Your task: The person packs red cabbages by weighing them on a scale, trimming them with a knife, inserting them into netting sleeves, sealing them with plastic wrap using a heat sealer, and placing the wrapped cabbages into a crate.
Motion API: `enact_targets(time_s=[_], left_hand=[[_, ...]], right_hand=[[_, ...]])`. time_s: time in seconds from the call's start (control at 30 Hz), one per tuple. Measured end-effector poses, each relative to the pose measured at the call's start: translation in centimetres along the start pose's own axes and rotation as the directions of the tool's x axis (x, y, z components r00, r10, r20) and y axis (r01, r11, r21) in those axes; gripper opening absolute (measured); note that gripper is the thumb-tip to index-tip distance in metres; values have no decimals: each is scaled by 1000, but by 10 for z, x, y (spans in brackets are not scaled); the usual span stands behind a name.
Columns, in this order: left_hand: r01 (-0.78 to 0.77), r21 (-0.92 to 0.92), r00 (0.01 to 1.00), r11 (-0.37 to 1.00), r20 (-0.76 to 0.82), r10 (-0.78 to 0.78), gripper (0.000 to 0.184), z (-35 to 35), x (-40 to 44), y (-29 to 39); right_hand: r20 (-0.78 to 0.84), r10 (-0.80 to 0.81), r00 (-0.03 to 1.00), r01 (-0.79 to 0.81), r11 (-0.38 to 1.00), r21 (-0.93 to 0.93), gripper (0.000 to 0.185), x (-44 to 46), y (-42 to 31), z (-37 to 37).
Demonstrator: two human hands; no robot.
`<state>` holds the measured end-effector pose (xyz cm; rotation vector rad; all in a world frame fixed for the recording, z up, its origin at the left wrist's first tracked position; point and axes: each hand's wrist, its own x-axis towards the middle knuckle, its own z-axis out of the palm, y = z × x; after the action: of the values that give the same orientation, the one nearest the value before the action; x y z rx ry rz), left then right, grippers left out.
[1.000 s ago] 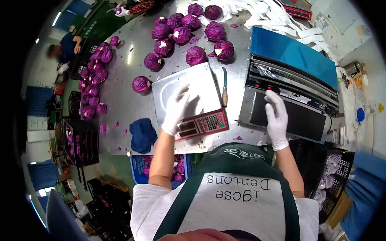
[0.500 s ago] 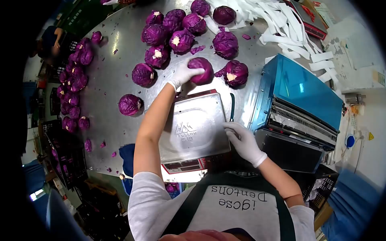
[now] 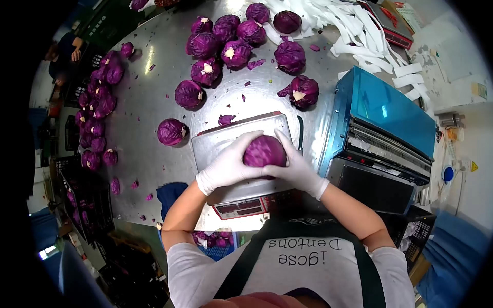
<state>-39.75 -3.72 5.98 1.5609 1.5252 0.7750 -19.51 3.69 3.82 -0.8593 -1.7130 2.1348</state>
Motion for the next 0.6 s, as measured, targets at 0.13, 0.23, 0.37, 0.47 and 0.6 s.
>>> enact_targets(time_s=[0.13,0.23,0.37,0.47,0.6], left_hand=[[40,-178,955,983,296,15,77,-29,36,-28],[-32,11,958,999,-285,34,68,-62,117,-68],[338,390,722,856,-691,29,78,-87,238,-134],[670,348,691,656,-617,-377,76,-99,277,-157],[580,482,758,657,-614,-219,66,-105,275,-164]], right_hand=[[-62,-25,998,-12,848,-531,98,-16,23,-4],[-48,-65,997,33,871,-490,98,-20,29,-6],[-10,-34,999,26,889,-458,99,-21,23,-8],[-12,28,1000,-30,909,-415,99,-18,10,-7],[83,45,996,16,787,-617,99,-15,4,-20]])
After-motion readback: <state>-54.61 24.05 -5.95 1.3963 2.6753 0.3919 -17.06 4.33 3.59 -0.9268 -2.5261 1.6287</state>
